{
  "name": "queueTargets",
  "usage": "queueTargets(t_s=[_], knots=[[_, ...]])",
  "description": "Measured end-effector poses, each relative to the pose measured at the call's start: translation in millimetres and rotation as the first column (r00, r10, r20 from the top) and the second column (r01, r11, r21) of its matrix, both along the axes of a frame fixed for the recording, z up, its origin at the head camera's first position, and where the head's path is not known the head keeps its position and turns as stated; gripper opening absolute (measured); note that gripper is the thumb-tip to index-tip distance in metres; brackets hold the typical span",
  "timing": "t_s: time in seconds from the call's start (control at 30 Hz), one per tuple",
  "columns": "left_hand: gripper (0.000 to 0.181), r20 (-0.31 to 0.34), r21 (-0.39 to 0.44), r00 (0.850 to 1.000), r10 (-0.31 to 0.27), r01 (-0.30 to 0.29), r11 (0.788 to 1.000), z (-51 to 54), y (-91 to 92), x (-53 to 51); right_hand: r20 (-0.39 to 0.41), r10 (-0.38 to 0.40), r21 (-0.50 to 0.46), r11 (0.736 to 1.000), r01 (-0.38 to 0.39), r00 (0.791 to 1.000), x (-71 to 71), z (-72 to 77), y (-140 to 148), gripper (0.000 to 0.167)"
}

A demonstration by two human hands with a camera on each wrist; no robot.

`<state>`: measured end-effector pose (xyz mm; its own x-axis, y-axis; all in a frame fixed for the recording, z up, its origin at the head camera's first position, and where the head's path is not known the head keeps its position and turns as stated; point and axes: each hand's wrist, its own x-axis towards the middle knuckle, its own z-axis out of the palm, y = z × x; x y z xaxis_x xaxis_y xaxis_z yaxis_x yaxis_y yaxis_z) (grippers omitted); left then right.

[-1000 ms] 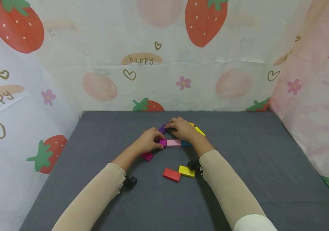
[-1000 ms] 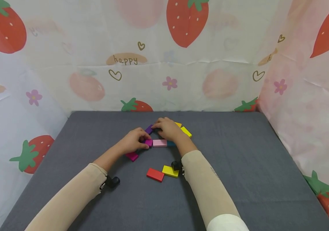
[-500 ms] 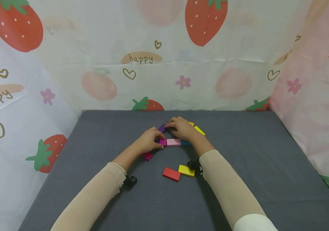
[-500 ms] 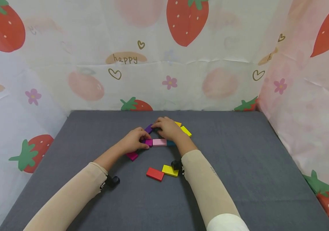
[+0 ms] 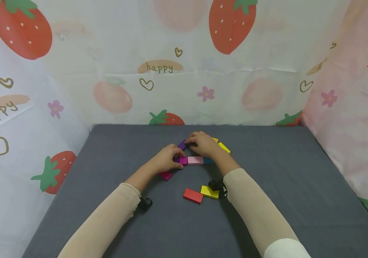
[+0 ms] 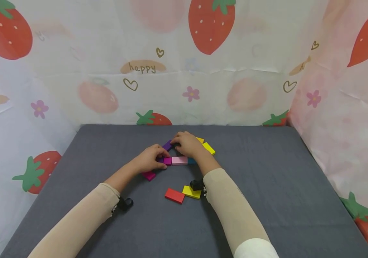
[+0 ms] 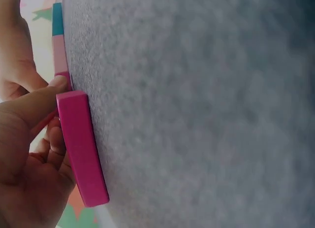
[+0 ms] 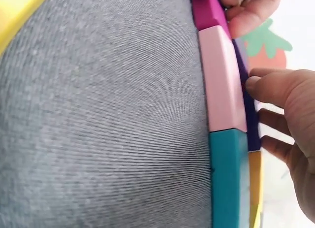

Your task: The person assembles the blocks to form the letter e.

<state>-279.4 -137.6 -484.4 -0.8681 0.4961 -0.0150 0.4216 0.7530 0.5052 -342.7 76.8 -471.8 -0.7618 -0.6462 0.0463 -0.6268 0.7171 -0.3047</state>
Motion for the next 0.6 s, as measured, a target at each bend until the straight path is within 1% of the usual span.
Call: queueTargets(t_s=[0.17, 0.3, 0.43, 0.6], knots=[[0.039, 0.018, 0.021, 1.0, -0.014, 0.013, 1.0, 1.3, -1.8, 0.5, 0.03, 0.017, -0.005, 1.0, -0.017, 0.999, 1.9, 5.2, 2, 0.033], [0.039, 0.039, 0.037, 0.999, -0.02, 0.019, 0.999, 2.6, -2.6, 1.2, 0.032, 0.03, -0.028, 0.999, -0.03, 0.999, 8.4, 11.1, 3, 0.033], [0.039, 0.046, 0.055, 0.999, -0.028, 0.025, 0.998, 2.6, -4.4, 2.3, 0.018, 0.035, -0.028, 0.999, -0.034, 0.999, 21.0, 17.5, 5, 0.033], [0.037, 0.044, 0.059, 0.999, -0.016, 0.013, 0.998, 0.2, -5.4, 3.8, 0.031, 0.024, -0.038, 0.999, -0.023, 0.999, 40.7, 21.6, 6, 0.032]])
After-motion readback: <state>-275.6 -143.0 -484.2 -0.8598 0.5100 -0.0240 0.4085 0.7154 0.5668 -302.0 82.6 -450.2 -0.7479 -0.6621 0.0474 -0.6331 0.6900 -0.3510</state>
